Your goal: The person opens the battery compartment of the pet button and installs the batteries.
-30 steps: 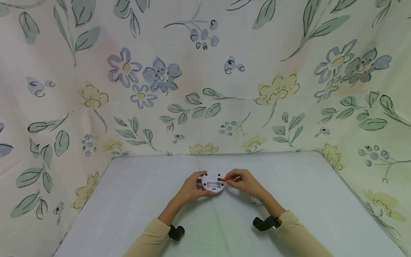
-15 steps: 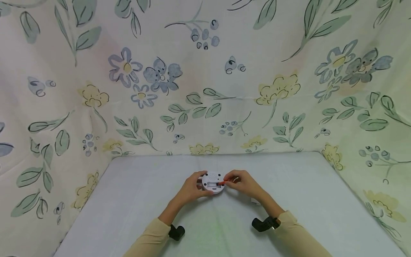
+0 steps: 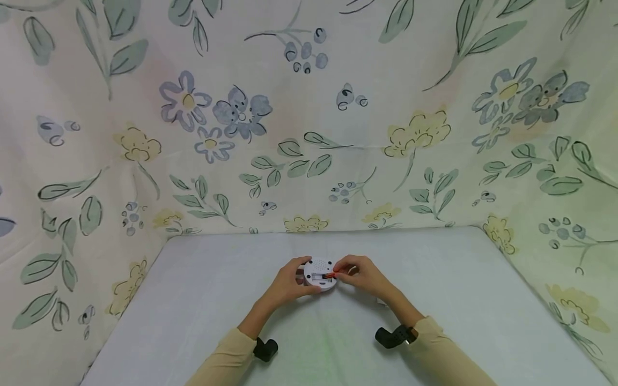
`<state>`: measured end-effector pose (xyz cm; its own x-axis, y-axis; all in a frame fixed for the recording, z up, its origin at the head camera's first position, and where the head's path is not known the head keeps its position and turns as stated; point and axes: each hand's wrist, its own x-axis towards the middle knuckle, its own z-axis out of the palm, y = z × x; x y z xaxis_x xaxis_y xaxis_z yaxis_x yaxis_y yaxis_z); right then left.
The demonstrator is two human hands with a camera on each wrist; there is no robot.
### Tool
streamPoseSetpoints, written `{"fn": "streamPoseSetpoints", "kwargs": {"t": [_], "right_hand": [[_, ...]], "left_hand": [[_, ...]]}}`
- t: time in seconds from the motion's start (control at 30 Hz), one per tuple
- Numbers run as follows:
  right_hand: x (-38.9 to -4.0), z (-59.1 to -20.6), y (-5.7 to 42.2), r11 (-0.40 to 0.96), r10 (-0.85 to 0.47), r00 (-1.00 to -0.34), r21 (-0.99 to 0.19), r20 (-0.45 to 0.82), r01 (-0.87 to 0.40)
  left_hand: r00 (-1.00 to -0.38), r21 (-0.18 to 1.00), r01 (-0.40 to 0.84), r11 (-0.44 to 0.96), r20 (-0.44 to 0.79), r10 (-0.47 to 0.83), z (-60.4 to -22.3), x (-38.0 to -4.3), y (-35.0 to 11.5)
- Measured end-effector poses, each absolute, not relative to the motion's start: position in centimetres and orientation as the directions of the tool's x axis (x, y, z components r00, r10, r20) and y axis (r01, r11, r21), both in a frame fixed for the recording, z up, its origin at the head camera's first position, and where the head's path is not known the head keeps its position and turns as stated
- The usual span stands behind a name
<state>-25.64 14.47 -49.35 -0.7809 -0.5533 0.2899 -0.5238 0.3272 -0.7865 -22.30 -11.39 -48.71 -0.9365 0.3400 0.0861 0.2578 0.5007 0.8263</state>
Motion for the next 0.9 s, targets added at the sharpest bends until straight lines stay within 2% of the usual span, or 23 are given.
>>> {"fn": "streamPoseSetpoints", "kwargs": {"t": [0.17, 0.4, 0.9], "right_hand": [[-25.7, -49.6, 13.9, 0.337, -0.553, -0.777, -0.773, 0.300, -0.538], [-25.7, -49.3, 13.1, 0.286, -0.583, -0.708, -0.715, 0.399, -0.638], [-26.1, -49.6, 13.4, 0.306, -0.580, -0.723, -0.723, 0.374, -0.619]], "left_hand": [[-0.934, 0.822, 0.262, 0.505, 0.086, 0.346, -48.6, -22.3, -11.3], [-0.928, 0.820, 0.279, 0.499, 0.098, 0.358, -48.5, -22.3, -11.3], [-0.930, 0.806, 0.278, 0.523, 0.089, 0.357, -48.4, -22.4, -11.3]]}}
